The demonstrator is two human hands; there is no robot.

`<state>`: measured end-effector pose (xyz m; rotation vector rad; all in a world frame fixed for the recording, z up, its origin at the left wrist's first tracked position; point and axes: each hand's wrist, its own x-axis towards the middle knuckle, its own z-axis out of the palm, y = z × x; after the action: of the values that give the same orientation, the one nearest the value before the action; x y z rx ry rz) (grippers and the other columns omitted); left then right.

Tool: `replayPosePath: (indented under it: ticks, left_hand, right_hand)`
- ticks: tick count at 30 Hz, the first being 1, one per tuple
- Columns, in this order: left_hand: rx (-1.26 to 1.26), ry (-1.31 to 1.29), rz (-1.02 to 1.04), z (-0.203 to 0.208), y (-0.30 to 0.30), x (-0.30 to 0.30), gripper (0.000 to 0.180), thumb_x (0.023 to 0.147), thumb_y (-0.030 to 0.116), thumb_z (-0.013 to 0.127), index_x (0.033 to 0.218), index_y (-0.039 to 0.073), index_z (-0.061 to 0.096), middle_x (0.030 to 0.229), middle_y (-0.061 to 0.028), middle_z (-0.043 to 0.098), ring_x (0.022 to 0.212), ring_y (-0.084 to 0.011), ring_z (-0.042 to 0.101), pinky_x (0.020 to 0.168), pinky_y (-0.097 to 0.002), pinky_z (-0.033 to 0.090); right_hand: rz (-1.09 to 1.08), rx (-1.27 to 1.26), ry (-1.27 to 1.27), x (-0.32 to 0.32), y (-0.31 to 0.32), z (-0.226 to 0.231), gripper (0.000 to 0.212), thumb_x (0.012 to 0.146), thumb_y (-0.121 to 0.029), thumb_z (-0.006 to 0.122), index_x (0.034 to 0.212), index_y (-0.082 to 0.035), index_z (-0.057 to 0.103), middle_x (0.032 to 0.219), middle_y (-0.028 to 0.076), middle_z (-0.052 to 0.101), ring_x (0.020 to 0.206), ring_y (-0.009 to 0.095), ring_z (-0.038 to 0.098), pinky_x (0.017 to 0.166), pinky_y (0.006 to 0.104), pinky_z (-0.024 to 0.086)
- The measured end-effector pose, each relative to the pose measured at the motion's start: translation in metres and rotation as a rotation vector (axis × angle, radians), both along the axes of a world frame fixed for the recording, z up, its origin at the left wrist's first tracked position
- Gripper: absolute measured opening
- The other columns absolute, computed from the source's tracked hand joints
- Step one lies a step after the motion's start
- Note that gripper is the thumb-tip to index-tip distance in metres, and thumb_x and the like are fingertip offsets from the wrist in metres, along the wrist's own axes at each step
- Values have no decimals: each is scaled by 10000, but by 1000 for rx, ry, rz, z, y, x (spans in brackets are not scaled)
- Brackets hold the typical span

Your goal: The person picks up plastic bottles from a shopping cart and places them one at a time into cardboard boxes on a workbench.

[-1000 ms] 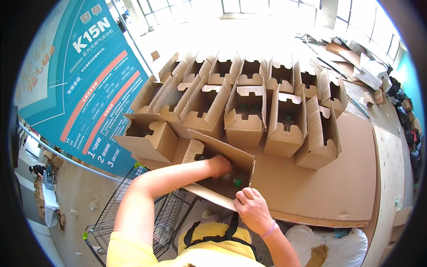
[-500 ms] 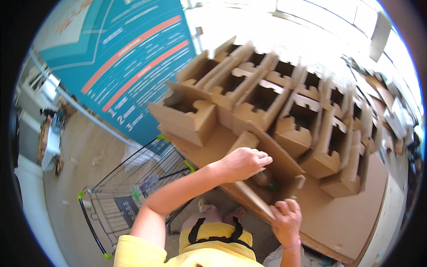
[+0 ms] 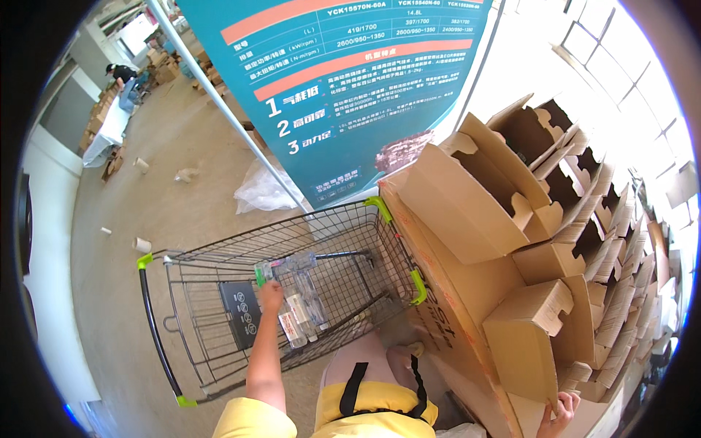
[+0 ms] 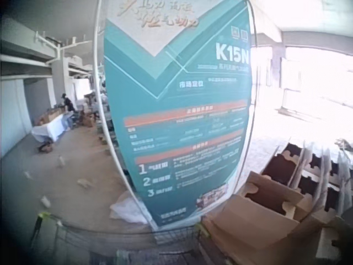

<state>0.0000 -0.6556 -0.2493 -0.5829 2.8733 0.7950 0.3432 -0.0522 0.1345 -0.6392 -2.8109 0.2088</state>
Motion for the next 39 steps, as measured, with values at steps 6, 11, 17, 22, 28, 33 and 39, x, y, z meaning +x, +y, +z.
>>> replayPosePath:
  ticks: [6,11,17,22,28,33,39]
  left_hand:
    - [-65,-344,300,-51,-69,-20,455,688,227,768,1049,-9,627,1011,-256,674,978,-418,648,866,-447,524]
    - [-45,-342,324,-94,-82,-12,677,639,263,819,1163,-57,534,1090,-264,653,1037,-419,628,899,-440,513]
    - [-105,-343,411,-112,-80,-27,767,616,265,838,1214,-46,473,1102,-270,642,1046,-402,626,913,-438,513]
    - [-294,-430,487,-96,-52,-48,816,613,292,857,1247,-8,441,1132,-207,636,1033,-371,636,895,-467,521]
    - [-248,-438,319,-80,-17,-27,852,578,362,894,1224,18,457,1137,-194,631,1044,-357,629,871,-480,519]
    - [-45,-278,40,-48,12,-6,844,550,346,902,1203,2,492,1118,-213,622,1061,-383,602,885,-453,494]
    - [198,180,-371,70,95,-24,704,596,264,876,1150,-14,542,1095,-199,608,1000,-389,595,881,-435,478]
  right_hand:
    - [-87,60,-157,-7,-20,-2,328,917,-270,561,962,50,618,988,154,581,1050,343,501,941,426,390]
    - [-117,95,-302,-1,-19,-1,293,933,-209,534,1047,48,614,1033,181,588,1084,367,506,951,424,390]
    - [-215,55,-429,37,12,-10,313,872,-178,672,1168,-76,665,1290,236,549,1142,421,510,944,470,442]
    - [-188,150,-340,11,-8,-16,227,930,-111,523,1062,55,604,1040,191,598,1089,377,521,953,425,396]
    - [-139,132,-286,0,-28,-16,239,884,-48,511,1073,66,602,1042,197,593,1079,377,524,941,424,410]
    - [-90,141,-149,-14,-39,-20,234,831,-92,536,977,56,643,975,186,607,1028,382,546,904,448,439]
    - [-55,169,25,-16,-33,-13,243,809,-173,543,876,14,682,918,143,666,986,346,600,876,460,469]
